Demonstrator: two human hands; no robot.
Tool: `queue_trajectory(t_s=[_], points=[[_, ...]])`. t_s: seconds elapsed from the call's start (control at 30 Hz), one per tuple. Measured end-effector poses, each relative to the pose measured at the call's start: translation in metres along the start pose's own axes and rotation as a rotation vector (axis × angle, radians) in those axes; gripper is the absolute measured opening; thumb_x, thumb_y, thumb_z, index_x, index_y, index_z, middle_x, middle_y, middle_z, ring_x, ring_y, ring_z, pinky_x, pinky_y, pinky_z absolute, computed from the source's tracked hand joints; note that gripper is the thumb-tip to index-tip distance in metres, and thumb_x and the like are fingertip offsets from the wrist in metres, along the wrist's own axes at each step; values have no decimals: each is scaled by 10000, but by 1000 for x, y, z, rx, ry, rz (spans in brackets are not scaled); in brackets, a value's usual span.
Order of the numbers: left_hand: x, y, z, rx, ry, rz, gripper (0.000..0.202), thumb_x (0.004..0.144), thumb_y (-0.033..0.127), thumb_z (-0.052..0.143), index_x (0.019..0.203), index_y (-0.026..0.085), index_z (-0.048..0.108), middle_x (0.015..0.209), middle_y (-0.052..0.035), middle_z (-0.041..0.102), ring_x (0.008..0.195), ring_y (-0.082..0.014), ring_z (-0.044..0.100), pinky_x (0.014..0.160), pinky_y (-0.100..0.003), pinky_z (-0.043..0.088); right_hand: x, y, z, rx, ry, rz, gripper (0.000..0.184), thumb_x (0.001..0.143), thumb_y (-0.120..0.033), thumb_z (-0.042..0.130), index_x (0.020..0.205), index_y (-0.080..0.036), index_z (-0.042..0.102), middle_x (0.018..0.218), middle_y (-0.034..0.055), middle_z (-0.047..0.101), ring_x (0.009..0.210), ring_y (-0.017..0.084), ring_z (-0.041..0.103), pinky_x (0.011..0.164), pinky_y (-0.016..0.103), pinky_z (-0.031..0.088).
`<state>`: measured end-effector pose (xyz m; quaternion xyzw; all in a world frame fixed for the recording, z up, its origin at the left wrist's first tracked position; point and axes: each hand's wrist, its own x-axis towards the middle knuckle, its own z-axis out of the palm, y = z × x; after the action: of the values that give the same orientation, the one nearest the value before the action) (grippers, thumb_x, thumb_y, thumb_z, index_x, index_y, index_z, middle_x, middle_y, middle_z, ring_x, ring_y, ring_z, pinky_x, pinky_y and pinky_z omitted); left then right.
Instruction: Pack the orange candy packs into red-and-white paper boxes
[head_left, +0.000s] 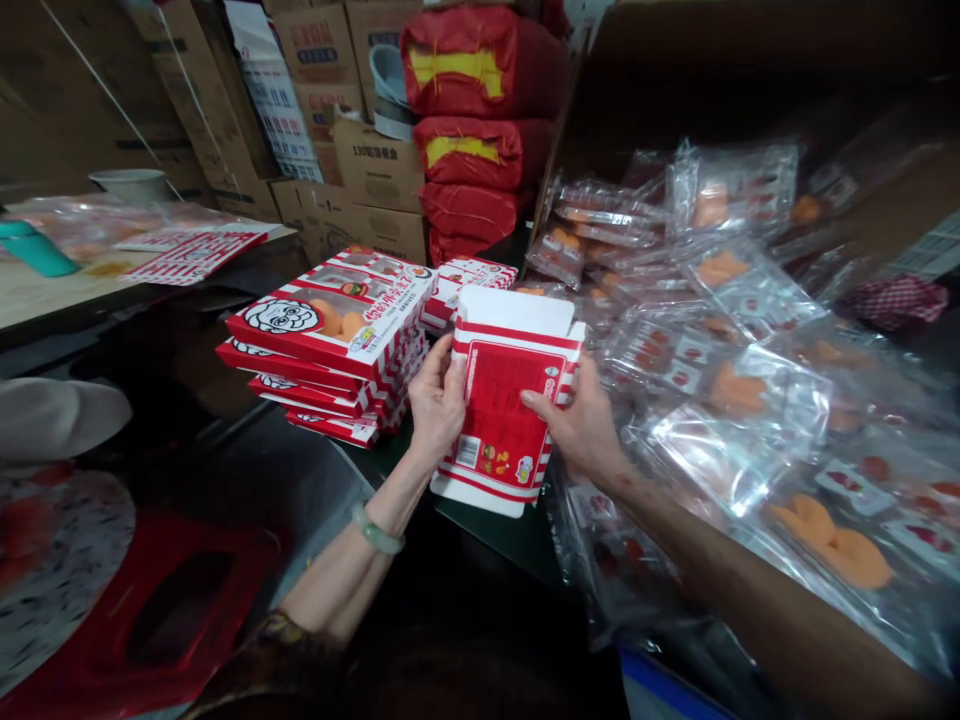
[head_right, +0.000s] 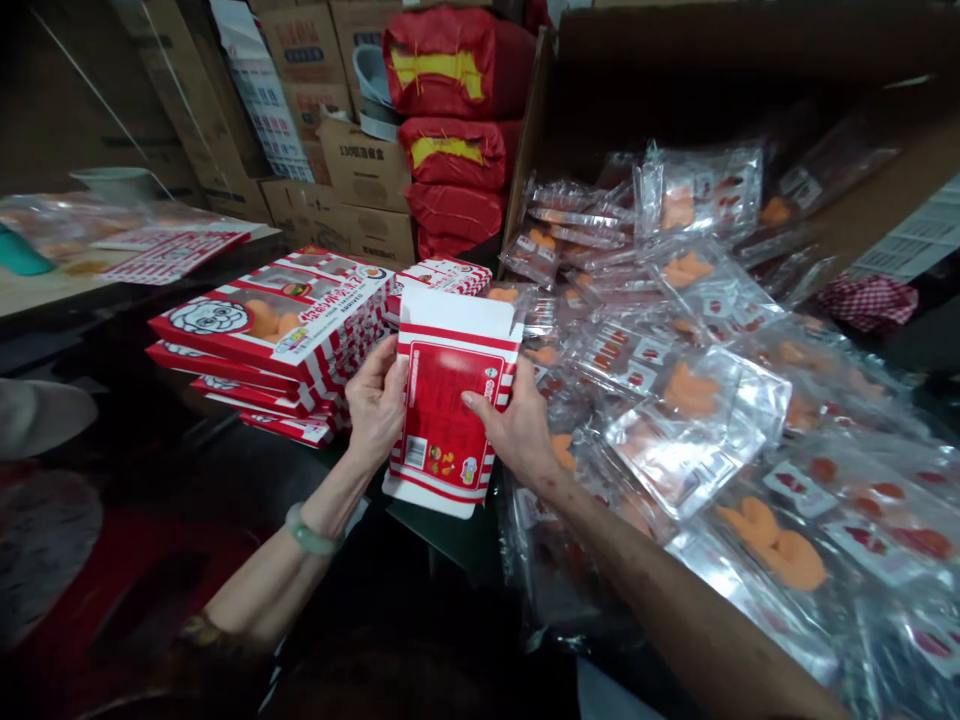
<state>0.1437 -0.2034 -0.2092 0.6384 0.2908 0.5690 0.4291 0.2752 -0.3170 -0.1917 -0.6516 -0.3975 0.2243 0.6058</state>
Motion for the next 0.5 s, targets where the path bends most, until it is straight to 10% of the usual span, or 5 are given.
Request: queue_trajectory(t_s=[0.17,0.5], points=[[1,-10,-6,8,-22,145,512,906,383,513,1377,212,409,998,-65,679,888,-164,656,864,-328,530,-3,4,-12,157,-320,189,476,645,-265,732,1055,-198,499,1003,66,708,886,237,692,816,441,581],[23,13,-44,-151,-679,63,614,812,225,651,1370,257,396,1047,-82,655,893,-189,667,785,-311,581,-34,20,-14,80,-219,196,420,726,-280,701,1084,-179,506,1073,97,686,932,235,687,836,431,584]])
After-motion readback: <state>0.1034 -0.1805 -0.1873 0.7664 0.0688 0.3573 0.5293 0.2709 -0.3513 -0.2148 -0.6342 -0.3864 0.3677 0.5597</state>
